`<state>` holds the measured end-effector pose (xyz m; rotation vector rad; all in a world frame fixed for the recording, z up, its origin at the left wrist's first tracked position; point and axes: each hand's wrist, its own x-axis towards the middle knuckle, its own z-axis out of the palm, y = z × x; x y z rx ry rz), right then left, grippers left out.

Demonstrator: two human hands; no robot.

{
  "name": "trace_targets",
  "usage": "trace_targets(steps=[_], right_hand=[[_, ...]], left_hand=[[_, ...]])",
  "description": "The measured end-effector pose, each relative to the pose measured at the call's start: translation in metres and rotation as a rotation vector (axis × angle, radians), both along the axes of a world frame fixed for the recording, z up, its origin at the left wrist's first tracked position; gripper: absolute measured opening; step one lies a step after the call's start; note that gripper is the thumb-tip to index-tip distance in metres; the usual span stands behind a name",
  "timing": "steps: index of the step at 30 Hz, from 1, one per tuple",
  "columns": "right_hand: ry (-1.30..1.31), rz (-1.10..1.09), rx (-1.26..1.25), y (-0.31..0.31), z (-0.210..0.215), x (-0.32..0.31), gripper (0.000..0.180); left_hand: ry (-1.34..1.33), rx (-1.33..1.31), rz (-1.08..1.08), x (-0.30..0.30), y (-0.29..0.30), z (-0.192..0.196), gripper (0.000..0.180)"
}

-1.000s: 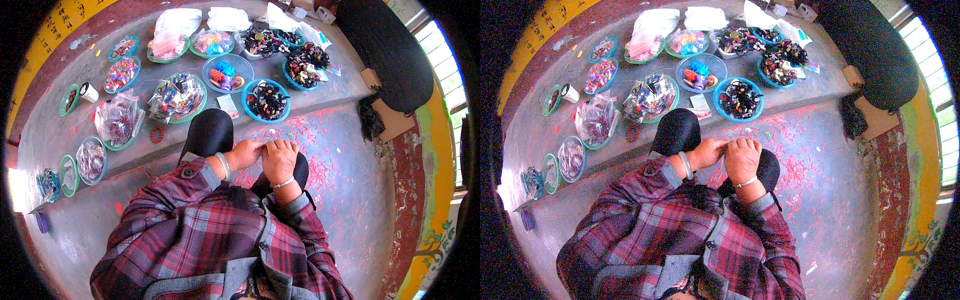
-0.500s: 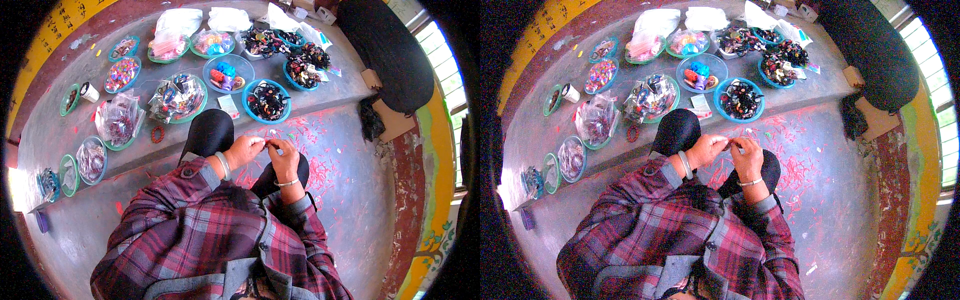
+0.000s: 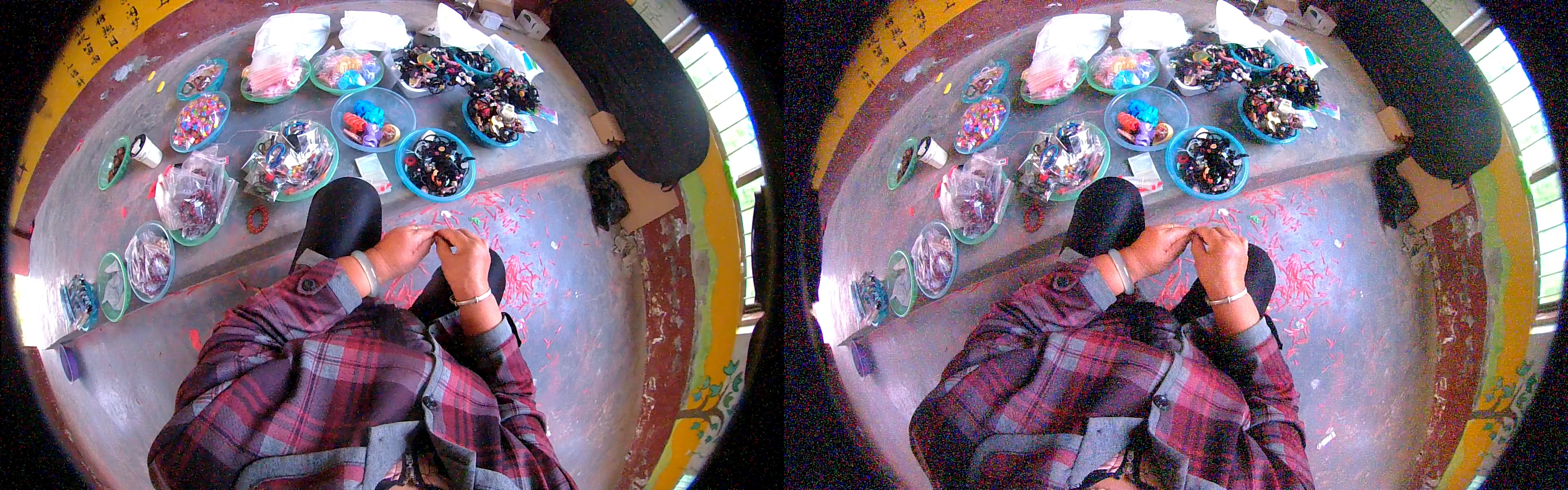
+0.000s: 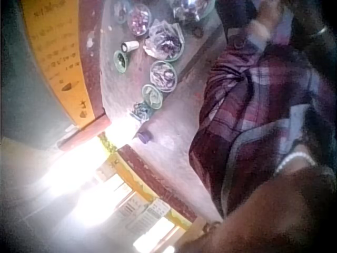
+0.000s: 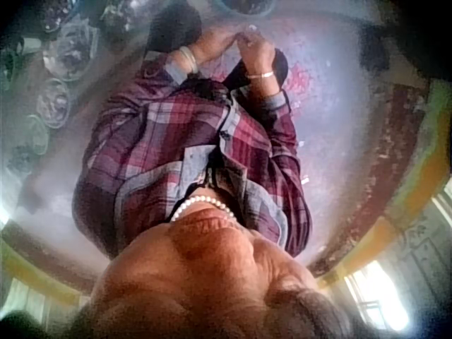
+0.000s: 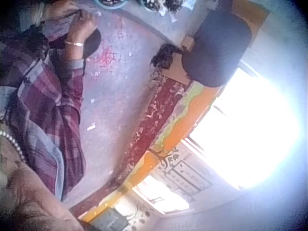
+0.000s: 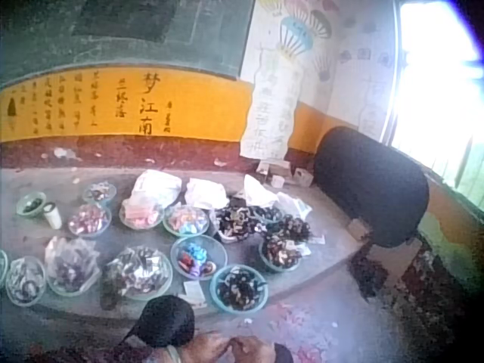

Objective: The person sits on the floor and packs small hair accessories into clear plastic bags. They pick up items from blue bowls, place them into bags, and seal them by hand. The person handles the items one at a time, organizing them into separate packages.

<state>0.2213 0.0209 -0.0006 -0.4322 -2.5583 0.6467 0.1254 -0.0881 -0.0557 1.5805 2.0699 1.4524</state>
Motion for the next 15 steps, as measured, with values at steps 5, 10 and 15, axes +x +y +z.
trace_targets(steps=[5, 10, 15], right_hand=[[-0.068, -0.002, 0.202, -0.004, 0.005, -0.001, 0.008], [-0.079, -0.025, 0.376, -0.009, 0.004, -0.004, 0.005], [0.02, -0.073, 0.379, -0.011, 0.003, -0.006, 0.003]], left_hand=[[0.01, -0.05, -0.013, 0.001, 0.001, 0.0, 0.019], [0.007, -0.028, -0.032, 0.002, 0.0, 0.007, 0.02], [-0.158, 0.053, 0.007, 0.006, -0.001, 0.015, 0.021]])
